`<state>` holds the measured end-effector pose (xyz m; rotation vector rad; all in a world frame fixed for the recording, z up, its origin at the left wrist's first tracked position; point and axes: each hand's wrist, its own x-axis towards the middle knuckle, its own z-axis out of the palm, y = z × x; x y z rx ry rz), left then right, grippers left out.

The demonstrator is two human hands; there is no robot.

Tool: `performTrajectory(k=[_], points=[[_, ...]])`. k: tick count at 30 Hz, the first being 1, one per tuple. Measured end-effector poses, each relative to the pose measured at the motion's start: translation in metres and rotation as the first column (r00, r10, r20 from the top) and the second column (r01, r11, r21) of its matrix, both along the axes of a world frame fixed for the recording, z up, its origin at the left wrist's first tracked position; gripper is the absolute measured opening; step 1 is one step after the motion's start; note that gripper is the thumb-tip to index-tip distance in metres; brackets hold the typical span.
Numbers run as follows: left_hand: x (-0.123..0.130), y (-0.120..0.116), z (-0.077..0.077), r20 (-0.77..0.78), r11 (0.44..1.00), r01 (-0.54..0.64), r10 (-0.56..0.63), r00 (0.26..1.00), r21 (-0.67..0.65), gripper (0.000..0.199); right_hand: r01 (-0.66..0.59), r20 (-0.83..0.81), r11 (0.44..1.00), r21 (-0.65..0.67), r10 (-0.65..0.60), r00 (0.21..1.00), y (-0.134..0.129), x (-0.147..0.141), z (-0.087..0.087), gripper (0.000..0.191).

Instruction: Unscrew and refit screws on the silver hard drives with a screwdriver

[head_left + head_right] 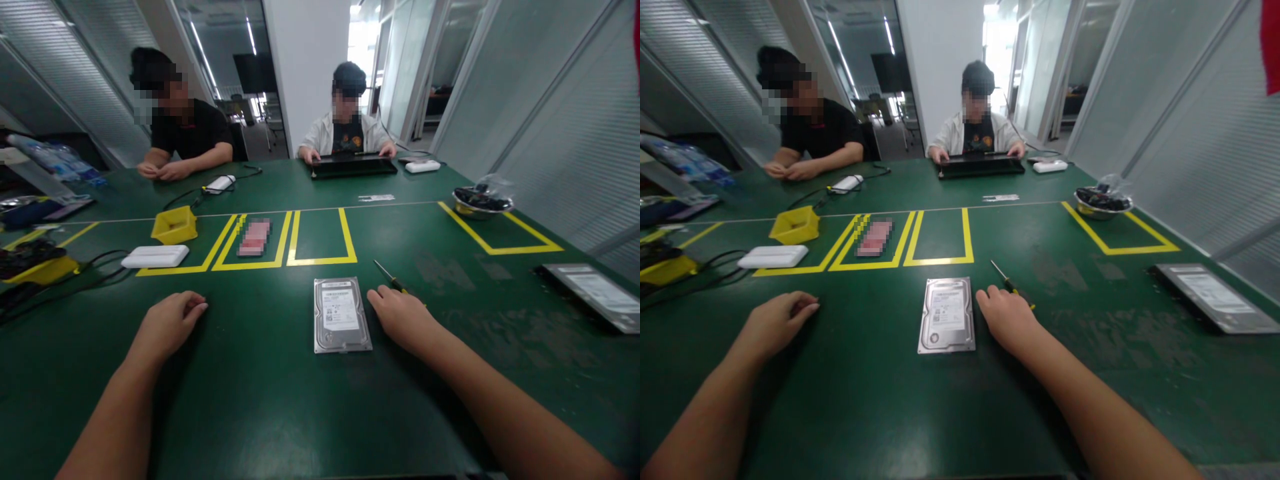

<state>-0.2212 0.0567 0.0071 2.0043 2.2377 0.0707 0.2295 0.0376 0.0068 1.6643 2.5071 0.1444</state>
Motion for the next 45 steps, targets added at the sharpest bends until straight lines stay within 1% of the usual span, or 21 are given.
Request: performTrajectory(k=[7,12,16,19,22,25,27,29,32,35,38,40,42,45], points=[[0.005,-0.001,0.005,0.029,0.998,0.058,-0.059,0.998,0.027,0.032,0.002,0.001,1.000,-0.008,-0.002,1.000,0.000,0.000,0.000,0.015],[0.011,-0.001,0.005,0.019,0.999,0.043,-0.043,0.999,0.018,0.032,0.010,0.010,1.000,-0.016,-0.010,1.000,0.001,0.000,-0.001,0.016],[0.016,-0.003,0.008,0.016,0.998,0.035,-0.036,0.999,0.058,0.031,0.010,0.011,1.000,-0.011,-0.009,1.000,0.001,0.000,-0.001,0.016],[0.018,-0.007,0.013,0.042,0.996,-0.002,-0.001,0.999,0.087,0.031,0.010,0.013,1.000,-0.012,-0.010,1.000,0.000,0.000,-0.001,0.016],[0.022,-0.010,0.015,0.076,0.989,-0.030,0.019,0.997,0.145,0.031,0.013,0.013,1.000,-0.015,-0.013,1.000,0.000,0.000,-0.001,0.016],[0.030,-0.013,0.014,0.107,0.969,-0.030,0.004,0.994,0.244,0.029,0.014,0.014,1.000,-0.018,-0.013,1.000,0.000,0.000,0.000,0.016],[0.039,-0.014,0.013,0.133,0.954,-0.007,-0.034,0.991,0.300,0.028,0.014,0.016,1.000,-0.023,-0.014,1.000,0.000,0.000,0.000,0.016],[0.050,-0.015,0.014,0.169,0.939,0.061,-0.124,0.978,0.337,0.029,0.013,0.015,1.000,-0.025,-0.012,1.000,-0.001,0.000,0.000,0.016],[0.071,-0.017,0.021,0.231,0.915,0.188,-0.281,0.931,0.356,0.033,0.010,0.011,1.000,-0.024,-0.009,1.000,-0.002,0.000,0.001,0.016],[0.099,-0.023,0.033,0.266,0.885,0.313,-0.412,0.872,0.345,0.031,0.004,0.008,1.000,-0.022,-0.004,1.000,-0.002,0.000,0.002,0.016],[0.131,-0.030,0.046,0.273,0.816,0.444,-0.552,0.788,0.370,0.025,0.000,0.004,1.000,-0.018,0.000,1.000,-0.002,0.001,0.001,0.016],[0.150,-0.034,0.051,0.307,0.775,0.487,-0.616,0.726,0.403,0.022,-0.001,0.002,1.000,-0.018,0.001,1.000,-0.002,0.001,-0.001,0.015],[0.167,-0.036,0.052,0.363,0.748,0.516,-0.658,0.660,0.418,0.019,-0.001,0.002,1.000,-0.017,0.001,1.000,-0.002,0.001,-0.001,0.015],[0.183,-0.035,0.042,0.441,0.719,0.560,-0.695,0.568,0.413,0.017,-0.003,0.000,1.000,-0.018,0.003,1.000,0.000,0.001,-0.002,0.015]])
